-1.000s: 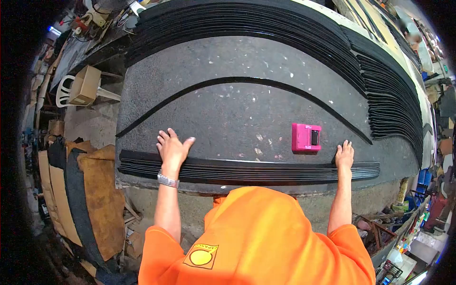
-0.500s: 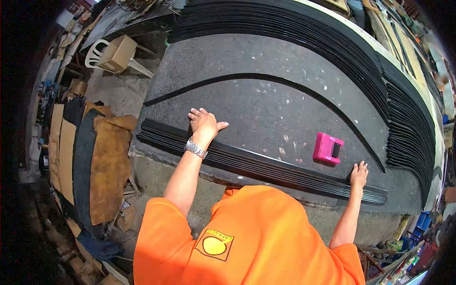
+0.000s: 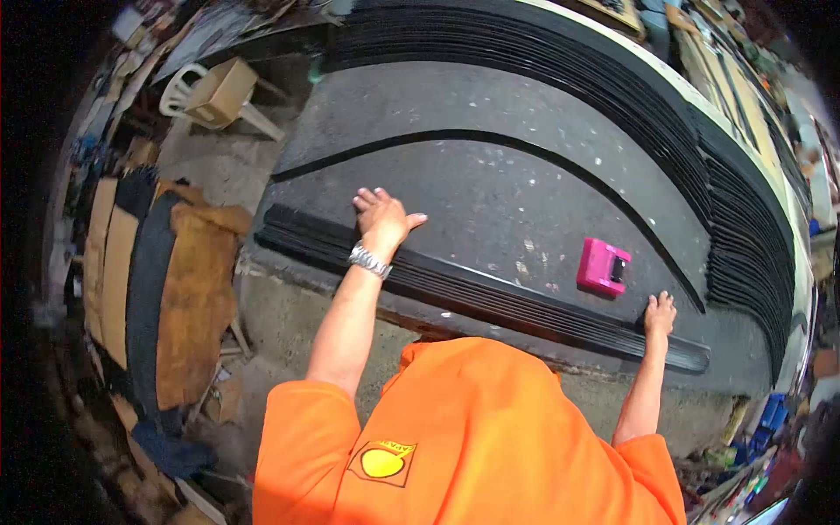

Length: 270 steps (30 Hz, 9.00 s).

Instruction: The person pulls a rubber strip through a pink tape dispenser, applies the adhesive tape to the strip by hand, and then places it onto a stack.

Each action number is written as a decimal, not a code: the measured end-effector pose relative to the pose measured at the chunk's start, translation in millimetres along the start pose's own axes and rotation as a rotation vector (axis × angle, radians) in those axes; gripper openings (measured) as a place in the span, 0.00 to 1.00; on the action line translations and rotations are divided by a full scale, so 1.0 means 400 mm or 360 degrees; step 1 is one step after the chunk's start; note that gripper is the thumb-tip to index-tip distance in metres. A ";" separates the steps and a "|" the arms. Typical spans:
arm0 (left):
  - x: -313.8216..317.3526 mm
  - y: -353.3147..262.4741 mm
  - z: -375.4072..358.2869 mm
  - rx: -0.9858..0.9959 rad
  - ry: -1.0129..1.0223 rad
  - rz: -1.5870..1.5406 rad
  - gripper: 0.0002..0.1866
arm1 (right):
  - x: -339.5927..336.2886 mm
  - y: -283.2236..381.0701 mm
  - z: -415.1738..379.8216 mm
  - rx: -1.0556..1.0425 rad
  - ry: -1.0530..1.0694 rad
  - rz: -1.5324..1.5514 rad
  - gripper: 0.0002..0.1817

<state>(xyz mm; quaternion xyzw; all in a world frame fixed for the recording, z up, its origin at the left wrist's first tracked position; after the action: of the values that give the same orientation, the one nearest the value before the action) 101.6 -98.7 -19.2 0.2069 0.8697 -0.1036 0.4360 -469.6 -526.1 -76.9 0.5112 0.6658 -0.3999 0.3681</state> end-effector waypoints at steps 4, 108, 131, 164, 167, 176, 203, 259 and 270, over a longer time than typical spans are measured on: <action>0.024 0.009 0.013 0.0010 -0.0202 -0.0055 0.59 | -0.009 0.009 -0.010 0.0078 0.0061 0.0044 0.33; 0.015 0.008 0.002 0.0016 -0.0125 0.0025 0.62 | 0.002 0.034 -0.057 0.0105 -0.0156 0.0220 0.32; 0.012 0.012 0.008 -0.0040 -0.0103 -0.0215 0.64 | 0.007 -0.006 0.015 0.0003 -0.0050 0.0125 0.34; 0.027 0.025 0.036 -0.0023 -0.0066 0.0132 0.63 | -0.030 0.048 -0.105 0.0108 -0.0100 0.0439 0.32; 0.011 0.019 0.029 -0.0014 -0.0095 0.0089 0.64 | -0.041 0.054 -0.111 0.0105 -0.0122 0.0442 0.32; 0.000 0.021 0.025 -0.0025 -0.0057 0.0030 0.65 | -0.028 0.047 -0.091 0.0107 -0.0181 0.0356 0.30; -0.191 -0.446 -0.054 0.0943 -0.0507 -0.0088 0.34 | -0.052 0.021 -0.192 -0.0337 -0.0452 0.0508 0.25; -0.275 0.288 0.141 -0.0074 -0.0769 0.0229 0.37 | -0.311 0.106 0.031 -0.0803 -0.0540 -0.0301 0.37; -0.263 0.406 0.268 -0.0150 -0.0191 0.0286 0.20 | -0.288 0.158 0.155 -0.0639 -0.0218 -0.0475 0.16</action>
<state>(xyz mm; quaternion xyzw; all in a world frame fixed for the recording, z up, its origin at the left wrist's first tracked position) 307.5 -20.6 1.1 0.2568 0.8239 -0.0352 0.5040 -379.0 -616.8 -8.6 0.2957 0.7733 -0.3432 0.4435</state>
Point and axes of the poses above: each hand's wrist, its own z-axis towards the middle knuckle, its own x-axis out of the palm, y = z × x, the point moved 7 cm from there along z, towards the middle knuckle, and after that the axes turned 14 degrees about y, right-handed, at the moved point
